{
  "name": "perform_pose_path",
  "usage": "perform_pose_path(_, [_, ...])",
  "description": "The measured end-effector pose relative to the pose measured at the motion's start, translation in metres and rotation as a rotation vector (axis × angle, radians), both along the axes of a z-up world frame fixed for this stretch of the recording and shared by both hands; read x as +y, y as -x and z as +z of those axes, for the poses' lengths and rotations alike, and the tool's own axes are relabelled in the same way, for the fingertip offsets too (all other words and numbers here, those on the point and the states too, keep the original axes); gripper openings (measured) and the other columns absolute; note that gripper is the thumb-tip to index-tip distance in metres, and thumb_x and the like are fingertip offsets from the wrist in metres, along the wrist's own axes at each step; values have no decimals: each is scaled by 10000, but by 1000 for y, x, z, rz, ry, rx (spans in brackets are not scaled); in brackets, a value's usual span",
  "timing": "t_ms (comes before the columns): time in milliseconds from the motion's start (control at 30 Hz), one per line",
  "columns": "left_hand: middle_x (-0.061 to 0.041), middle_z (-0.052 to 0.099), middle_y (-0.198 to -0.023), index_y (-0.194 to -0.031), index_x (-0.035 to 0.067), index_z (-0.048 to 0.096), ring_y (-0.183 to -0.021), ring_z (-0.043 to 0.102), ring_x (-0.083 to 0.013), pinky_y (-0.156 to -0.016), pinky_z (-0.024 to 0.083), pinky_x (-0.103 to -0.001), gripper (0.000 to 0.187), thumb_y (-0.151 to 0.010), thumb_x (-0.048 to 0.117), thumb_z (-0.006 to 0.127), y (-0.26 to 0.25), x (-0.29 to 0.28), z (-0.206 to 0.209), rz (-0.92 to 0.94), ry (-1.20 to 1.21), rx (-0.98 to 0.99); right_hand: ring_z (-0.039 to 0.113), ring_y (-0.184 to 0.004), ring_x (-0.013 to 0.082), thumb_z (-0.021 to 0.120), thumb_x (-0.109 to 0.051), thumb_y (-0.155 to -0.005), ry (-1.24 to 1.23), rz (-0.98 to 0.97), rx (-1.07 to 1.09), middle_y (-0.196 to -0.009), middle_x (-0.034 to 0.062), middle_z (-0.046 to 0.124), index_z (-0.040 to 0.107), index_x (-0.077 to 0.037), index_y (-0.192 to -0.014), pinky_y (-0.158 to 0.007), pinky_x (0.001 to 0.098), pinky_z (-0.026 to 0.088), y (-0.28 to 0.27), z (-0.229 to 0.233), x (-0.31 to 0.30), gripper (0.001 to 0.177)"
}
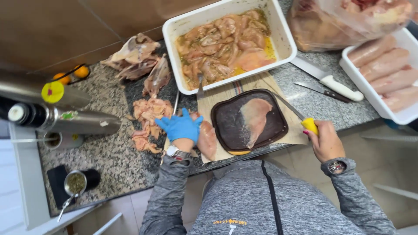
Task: The recorder slices raw chicken breasts into strips and places them into a container with marinade.
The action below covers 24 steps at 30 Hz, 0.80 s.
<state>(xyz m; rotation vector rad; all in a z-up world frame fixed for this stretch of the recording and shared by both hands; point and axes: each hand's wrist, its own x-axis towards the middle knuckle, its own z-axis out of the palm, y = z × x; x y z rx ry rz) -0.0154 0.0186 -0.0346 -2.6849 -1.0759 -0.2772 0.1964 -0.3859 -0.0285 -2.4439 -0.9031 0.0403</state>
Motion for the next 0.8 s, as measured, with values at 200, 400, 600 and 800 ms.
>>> perform_pose_path(200, [-150,735,-943,-1181,224,711,-972,660,-496,-1081,108,-805,457,-960,589,546,-1,-13,43,83,485,309,625,-1010,419,641,-210,-1010,-1,-115,56,-1118,215,638,614,5,-1226,-855,461,511,12,-1,-17,306])
perform_pose_path(400, [-152,672,-848,-883,134,709,-844,653,-393,-765,495,-509,131,-848,120,583,-55,-55,46,-457,498,-217,660,-960,418,653,-253,-1008,-18,-247,145,-1064,217,687,668,7,-1156,-819,457,525,21,10,-18,300])
perform_pose_path(600, [-143,658,-926,-1011,111,702,-848,632,-386,-720,514,-484,157,-892,179,626,-129,-94,-19,-701,753,-282,681,-938,392,708,-297,-947,-31,-259,175,-1069,206,697,671,4,-1160,-807,437,538,27,15,-20,370])
perform_pose_path(800, [-175,539,-1484,-1472,51,502,-1383,456,-392,-1149,346,-503,653,-947,428,591,-154,-112,-4,-1020,580,-246,694,-949,374,739,-307,-895,-37,-265,276,-1055,194,700,677,-10,-1148,-822,424,545,33,8,-22,394])
